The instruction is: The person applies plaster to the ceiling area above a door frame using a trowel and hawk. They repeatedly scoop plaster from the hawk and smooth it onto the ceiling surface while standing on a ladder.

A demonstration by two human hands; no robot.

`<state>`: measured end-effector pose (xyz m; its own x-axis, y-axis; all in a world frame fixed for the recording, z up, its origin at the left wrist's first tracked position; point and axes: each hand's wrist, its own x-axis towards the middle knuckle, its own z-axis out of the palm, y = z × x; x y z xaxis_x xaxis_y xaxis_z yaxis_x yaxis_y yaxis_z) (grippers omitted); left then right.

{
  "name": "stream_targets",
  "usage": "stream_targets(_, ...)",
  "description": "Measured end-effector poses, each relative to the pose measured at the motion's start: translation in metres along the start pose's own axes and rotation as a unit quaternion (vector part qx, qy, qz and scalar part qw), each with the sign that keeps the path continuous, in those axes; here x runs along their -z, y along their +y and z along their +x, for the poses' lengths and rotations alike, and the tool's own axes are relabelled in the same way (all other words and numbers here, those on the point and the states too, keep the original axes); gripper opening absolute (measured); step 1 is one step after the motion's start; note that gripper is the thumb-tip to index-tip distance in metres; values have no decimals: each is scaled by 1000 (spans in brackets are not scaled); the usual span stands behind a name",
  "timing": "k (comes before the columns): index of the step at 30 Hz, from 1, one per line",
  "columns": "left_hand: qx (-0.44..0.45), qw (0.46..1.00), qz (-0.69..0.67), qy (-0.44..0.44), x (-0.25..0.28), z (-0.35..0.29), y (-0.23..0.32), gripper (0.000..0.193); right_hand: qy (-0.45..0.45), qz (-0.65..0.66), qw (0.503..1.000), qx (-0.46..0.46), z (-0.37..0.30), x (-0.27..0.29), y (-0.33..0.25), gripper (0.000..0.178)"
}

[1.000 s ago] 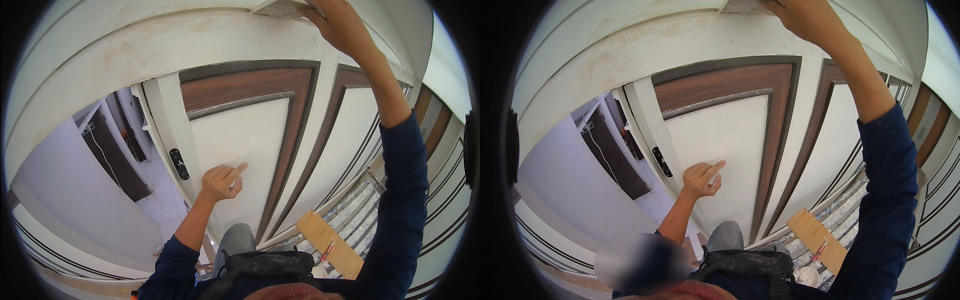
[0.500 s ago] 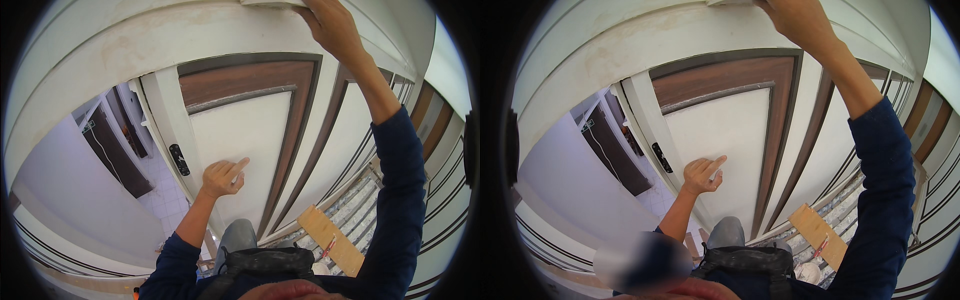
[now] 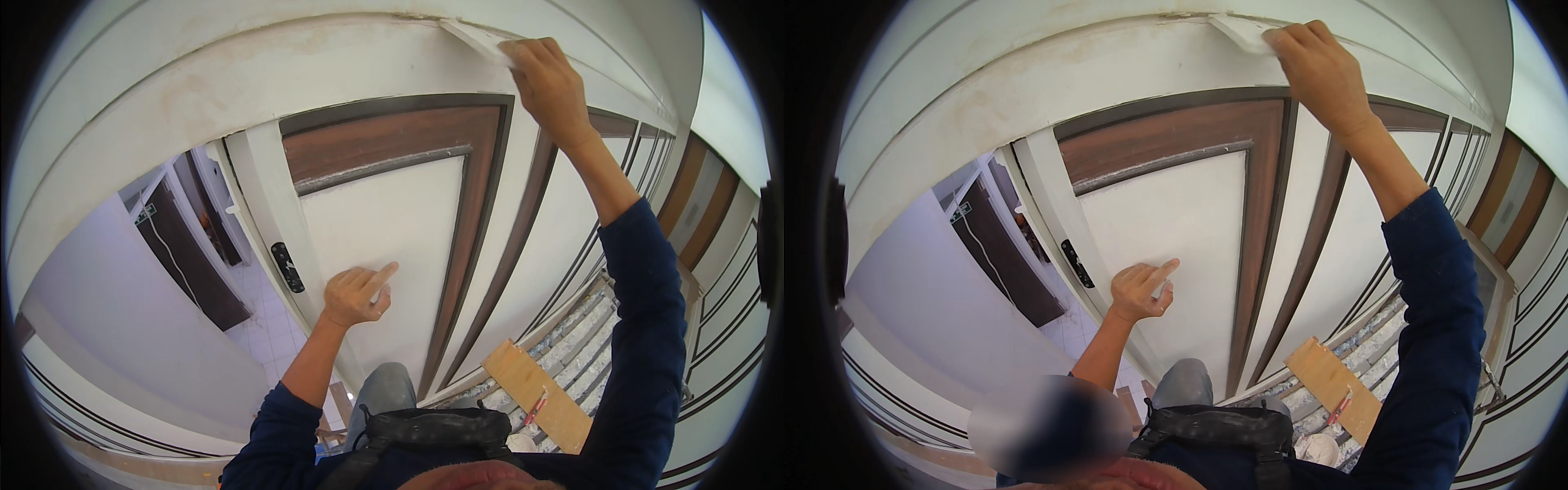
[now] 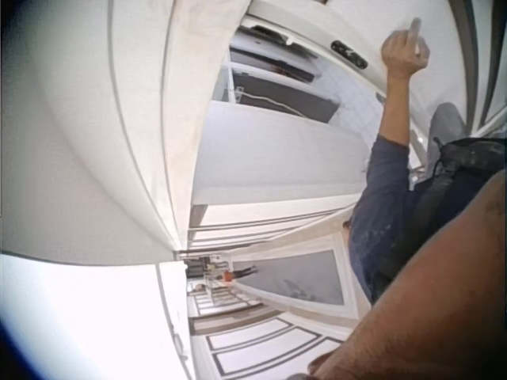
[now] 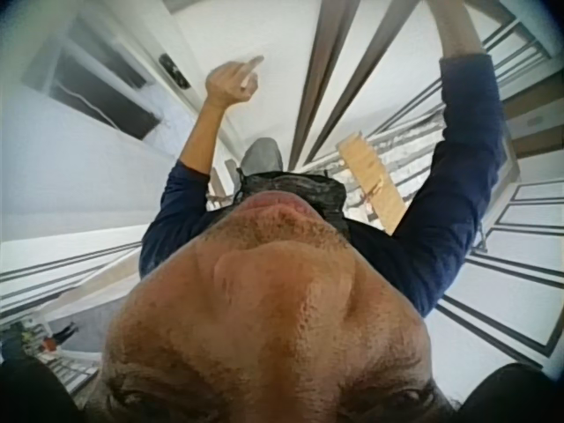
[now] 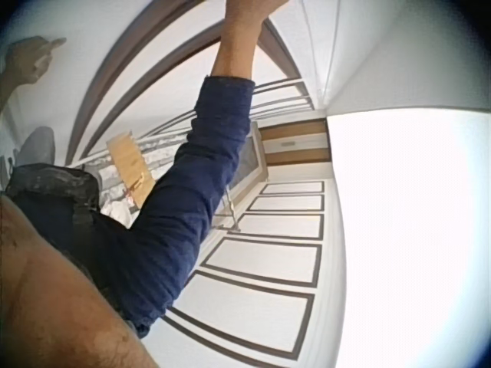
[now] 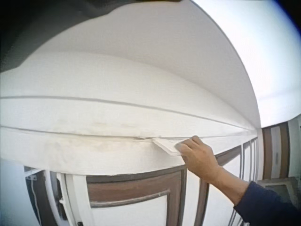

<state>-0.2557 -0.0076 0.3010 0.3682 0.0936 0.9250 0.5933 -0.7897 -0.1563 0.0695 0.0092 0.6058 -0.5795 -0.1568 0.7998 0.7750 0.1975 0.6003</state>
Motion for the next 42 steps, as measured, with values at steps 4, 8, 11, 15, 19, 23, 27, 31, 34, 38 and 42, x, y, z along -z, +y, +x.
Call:
stream_targets(4,-8,1000,2,5,0,1,-1,46,-19,33,999,-1,32,14,3,28)
stream_targets(8,-12,1000,11,4,1,0,-1,47,-91,98,990,-43,73,20,-17,15)
stream_targets(11,-15,1000,2,11,0,-4,-3,47,-113,97,988,-42,81,21,-21,17)
stream_targets(15,-10,1000,2,3,2,-4,-3,47,-148,53,986,-62,65,20,-4,18)
stream_targets(19,4,1000,0,-8,4,-2,-1,46,-125,23,989,-76,42,25,19,18)
stream_targets(23,-1,1000,4,-6,2,-3,-2,46,-112,52,991,-60,60,26,-10,18)
stream_targets(27,-4,1000,3,-8,1,-4,-5,47,-119,101,987,-33,90,19,-32,15)
stream_targets(31,-7,1000,0,-4,3,-5,-5,48,-161,71,983,-44,82,18,-14,15)
stream_targets(34,-9,1000,-8,3,2,-4,-5,48,-170,19,985,-35,65,21,5,16)
stream_targets(38,-2,1000,4,-4,2,-4,-3,47,-175,13,977,-122,44,28,28,18)
stream_targets(42,-2,1000,3,-6,1,-3,-3,47,-121,28,990,-65,53,37,17,19)
